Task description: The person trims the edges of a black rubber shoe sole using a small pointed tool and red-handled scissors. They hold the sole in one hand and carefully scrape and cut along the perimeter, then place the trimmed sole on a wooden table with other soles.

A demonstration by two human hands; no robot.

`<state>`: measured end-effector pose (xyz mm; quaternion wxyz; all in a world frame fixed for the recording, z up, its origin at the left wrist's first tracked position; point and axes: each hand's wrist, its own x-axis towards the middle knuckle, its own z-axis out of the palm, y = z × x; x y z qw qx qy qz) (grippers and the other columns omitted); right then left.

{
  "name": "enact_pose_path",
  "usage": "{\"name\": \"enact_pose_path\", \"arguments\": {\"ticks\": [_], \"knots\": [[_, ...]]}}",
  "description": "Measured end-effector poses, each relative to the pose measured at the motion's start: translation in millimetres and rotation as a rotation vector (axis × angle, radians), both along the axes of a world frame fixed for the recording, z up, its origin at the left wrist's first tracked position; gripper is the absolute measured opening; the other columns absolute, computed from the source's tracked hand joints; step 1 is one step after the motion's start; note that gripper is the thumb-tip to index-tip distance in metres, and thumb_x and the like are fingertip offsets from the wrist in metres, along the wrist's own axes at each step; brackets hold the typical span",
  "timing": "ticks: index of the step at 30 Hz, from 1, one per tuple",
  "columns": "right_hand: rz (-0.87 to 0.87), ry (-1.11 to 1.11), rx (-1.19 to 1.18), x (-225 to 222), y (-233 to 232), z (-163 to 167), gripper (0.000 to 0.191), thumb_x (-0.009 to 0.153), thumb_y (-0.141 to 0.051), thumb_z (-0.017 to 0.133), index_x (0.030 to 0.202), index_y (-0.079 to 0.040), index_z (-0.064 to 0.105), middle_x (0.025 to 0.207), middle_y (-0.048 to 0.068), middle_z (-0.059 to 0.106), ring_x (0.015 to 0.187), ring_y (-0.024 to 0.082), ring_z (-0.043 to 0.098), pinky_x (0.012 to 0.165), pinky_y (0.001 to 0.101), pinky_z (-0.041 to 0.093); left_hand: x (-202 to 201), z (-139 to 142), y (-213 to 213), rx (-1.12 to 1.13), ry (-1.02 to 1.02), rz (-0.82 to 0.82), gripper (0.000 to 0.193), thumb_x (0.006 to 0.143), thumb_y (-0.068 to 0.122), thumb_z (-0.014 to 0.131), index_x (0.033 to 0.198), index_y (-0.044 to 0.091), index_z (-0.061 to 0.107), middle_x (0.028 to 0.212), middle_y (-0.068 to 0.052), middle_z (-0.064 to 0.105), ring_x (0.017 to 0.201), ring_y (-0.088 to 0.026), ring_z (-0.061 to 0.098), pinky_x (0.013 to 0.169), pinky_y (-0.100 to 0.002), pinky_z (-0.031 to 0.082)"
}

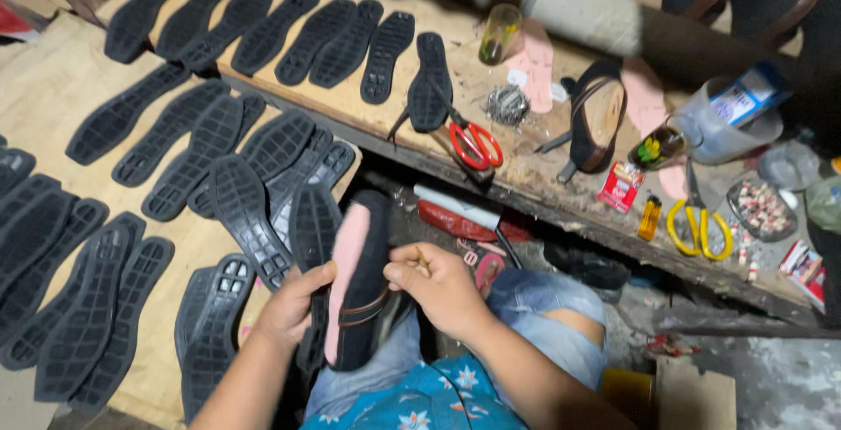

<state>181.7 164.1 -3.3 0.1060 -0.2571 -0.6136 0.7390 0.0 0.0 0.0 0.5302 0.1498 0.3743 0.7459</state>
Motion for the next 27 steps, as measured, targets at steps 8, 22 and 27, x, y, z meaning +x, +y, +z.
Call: {"name": "enact_pose_path", "arguments": {"ticks": [8,22,27], "knots": [[0.25,0.05,-0.019,17,11,78,0.078,0.085,-0.029,0.081,0.149,0.0,0.047,0.133,0.01,0.068,0.107,0.011,0.067,0.079,0.0197,0.051,21,19,16,0.341,-0.762,0.218,0.048,0.094,0.042,0.066,0.121,0.003,0.068,0.116,-0.017,0.073,0.104,-0.032,0.071,0.094,-0.05,0.055],[0.177,0.44,-0.602,4,24,66,0.083,0.094,-0.039,0.07,0.158,-0.003,0.032,0.125,0.019,0.063,0.085,0.016,0.066,0.057,0.0238,0.048,7,94,57,0.126,-0.027,0.233,0.04,0.095,0.024,0.068,0.126,-0.001,0.061,0.105,-0.011,0.071,0.087,-0.023,0.069,0.076,-0.039,0.058],[0.139,0.689,-0.647,-18,20,97,0.083,0.1,-0.045,0.07,0.158,0.002,0.034,0.122,0.03,0.064,0.07,0.017,0.067,0.063,0.0285,0.053,2,78,57,0.055,0.167,0.3,0.042,0.096,0.031,0.067,0.125,0.001,0.061,0.097,-0.005,0.066,0.085,-0.014,0.06,0.077,-0.029,0.051]]}}
